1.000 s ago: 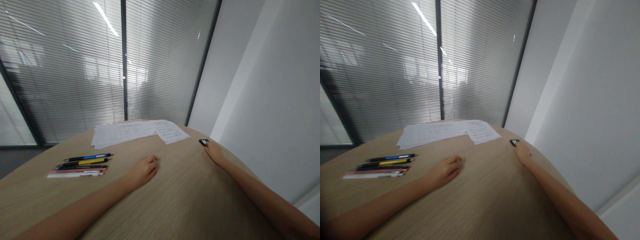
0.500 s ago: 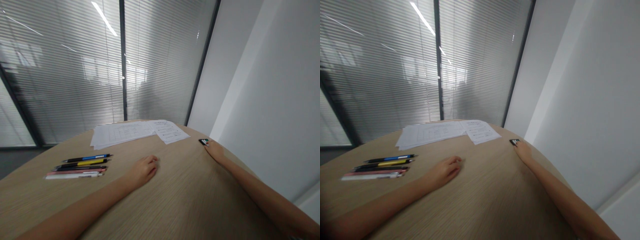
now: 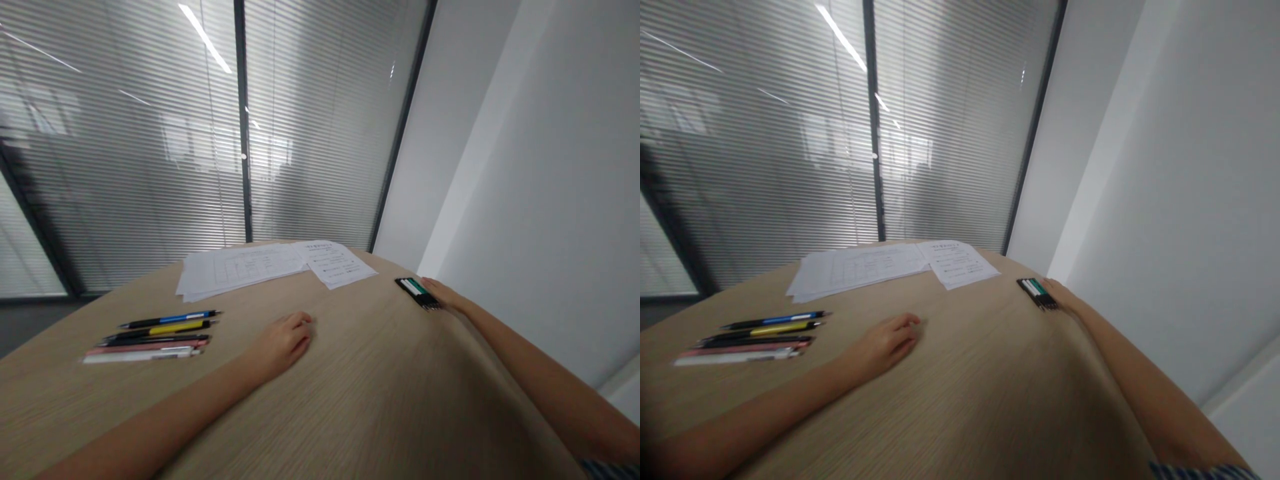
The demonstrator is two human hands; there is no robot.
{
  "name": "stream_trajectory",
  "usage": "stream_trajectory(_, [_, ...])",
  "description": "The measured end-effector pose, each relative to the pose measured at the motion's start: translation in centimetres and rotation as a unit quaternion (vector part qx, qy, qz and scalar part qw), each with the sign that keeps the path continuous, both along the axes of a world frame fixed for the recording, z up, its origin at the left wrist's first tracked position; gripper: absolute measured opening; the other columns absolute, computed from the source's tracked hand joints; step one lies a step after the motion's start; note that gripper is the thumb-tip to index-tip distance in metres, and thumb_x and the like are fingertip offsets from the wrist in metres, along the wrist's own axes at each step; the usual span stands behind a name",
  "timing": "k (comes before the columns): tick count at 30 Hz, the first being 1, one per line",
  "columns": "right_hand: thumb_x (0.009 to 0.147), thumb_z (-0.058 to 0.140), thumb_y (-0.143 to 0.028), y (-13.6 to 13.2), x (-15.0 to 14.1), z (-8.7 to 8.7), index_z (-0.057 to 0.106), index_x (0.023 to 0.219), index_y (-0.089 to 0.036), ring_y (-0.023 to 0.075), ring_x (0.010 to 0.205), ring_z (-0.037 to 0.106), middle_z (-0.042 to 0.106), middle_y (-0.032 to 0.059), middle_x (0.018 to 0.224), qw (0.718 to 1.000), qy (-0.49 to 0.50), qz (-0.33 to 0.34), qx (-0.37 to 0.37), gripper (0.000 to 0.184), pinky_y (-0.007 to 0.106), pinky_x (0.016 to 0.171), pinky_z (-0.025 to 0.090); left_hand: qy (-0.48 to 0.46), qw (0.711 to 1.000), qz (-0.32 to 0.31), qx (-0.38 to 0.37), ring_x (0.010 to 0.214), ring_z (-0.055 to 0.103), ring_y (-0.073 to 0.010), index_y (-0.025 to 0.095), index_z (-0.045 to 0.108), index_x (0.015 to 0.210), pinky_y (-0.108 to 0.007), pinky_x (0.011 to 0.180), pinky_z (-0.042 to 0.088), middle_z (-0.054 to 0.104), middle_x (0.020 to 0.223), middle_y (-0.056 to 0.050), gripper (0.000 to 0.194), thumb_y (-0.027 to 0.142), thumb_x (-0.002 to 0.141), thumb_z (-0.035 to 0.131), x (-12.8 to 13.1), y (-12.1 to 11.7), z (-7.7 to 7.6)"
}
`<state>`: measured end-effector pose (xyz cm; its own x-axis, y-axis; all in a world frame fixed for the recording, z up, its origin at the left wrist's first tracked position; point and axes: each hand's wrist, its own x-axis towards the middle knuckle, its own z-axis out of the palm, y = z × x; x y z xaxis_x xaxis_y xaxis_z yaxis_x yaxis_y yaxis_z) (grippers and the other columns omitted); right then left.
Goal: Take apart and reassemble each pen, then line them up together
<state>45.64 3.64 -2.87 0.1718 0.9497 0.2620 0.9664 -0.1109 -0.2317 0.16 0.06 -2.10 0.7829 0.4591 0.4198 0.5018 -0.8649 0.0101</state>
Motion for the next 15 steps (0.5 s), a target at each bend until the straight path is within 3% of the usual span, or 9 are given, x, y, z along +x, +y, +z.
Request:
stream_trajectory(8, [0.088, 0.019, -0.034, 0.7, -0.6, -1.5, 0.042, 0.121, -0.016, 0.0137, 0.115, 0.039, 0.043, 0.0027, 0.128, 0.997, 0.013, 0.073, 0.007, 0.044, 0.026, 0.097, 0.028, -0.008, 1.0, -0.001, -0.008, 0.08, 0.056, -0.0167, 0.013, 0.057, 0.072, -0.03, 0.072, 0.046, 0.055, 0.1, -0.01, 0.019, 0.014, 0.079, 0.039, -0.1, 0.0, 0.0])
stream_trajectory(15, [0.084, 0.027, -0.025, 1.3, -0.5, -2.3, 0.048, 0.116, -0.015, 0.0194, 0.116, 0.039, 0.049, 0.007, 0.122, 0.998, -0.037, 0.045, 0.018, 0.04, 0.037, 0.098, 0.027, -0.016, 1.0, -0.005, -0.015, 0.081, 0.055, -0.017, 0.014, 0.056, 0.073, -0.031, 0.073, 0.046, 0.055, 0.099, -0.01, 0.018, 0.014, 0.079, 0.04, 0.0, 0.0, -0.1])
